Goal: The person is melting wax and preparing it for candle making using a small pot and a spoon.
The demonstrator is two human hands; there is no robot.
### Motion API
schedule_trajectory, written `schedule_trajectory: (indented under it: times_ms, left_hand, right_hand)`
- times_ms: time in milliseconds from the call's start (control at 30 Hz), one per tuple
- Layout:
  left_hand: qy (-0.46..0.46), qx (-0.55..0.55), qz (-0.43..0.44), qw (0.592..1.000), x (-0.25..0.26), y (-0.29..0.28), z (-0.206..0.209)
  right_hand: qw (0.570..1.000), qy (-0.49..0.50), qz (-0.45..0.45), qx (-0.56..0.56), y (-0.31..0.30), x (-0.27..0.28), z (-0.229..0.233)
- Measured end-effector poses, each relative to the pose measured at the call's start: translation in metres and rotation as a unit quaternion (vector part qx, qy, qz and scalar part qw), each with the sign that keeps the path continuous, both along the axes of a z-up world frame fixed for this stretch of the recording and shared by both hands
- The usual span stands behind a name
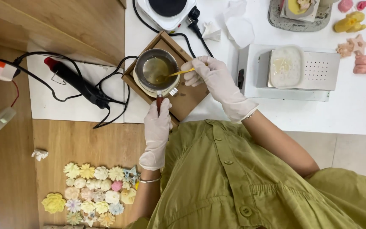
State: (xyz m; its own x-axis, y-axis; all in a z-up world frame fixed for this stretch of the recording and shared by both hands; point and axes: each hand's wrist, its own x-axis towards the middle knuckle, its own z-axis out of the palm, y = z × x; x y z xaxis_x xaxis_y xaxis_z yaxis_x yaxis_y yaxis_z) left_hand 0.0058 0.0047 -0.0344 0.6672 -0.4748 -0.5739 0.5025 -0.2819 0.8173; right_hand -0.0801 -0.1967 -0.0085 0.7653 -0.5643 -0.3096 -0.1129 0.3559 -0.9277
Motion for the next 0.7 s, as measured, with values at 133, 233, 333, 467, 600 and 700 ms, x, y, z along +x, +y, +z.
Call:
schedule_trajectory:
  times_ms: [133,233,333,467,600,700]
  left_hand:
    - [-0.020,0.023,-0.011,0.999,-0.001,-0.003,0.011]
    - [-0.024,0.026,-0.026,0.999,0.000,0.000,0.010]
    - [-0.128,0.052,-0.064,0.988,0.000,0.001,0.008]
    - [-0.118,0.028,-0.059,0.991,0.000,0.001,0.004]
    - [-0.058,0.034,-0.044,0.997,0.001,-0.001,0.016]
    - [-0.022,0.009,-0.026,0.999,0.001,0.000,0.011]
  right_hand:
    - [1.000,0.013,0.017,-0.010,-0.007,0.006,-0.013]
    - [1.000,0.007,0.009,0.005,-0.012,0.008,-0.019]
    - [0.999,0.017,-0.011,0.037,-0.016,0.007,-0.017]
    - [0.994,0.001,-0.036,0.106,-0.020,0.001,-0.013]
    - [0.991,-0.019,-0.053,0.122,-0.022,-0.005,-0.005]
    - [0.991,-0.032,-0.064,0.112,-0.024,-0.010,0.005]
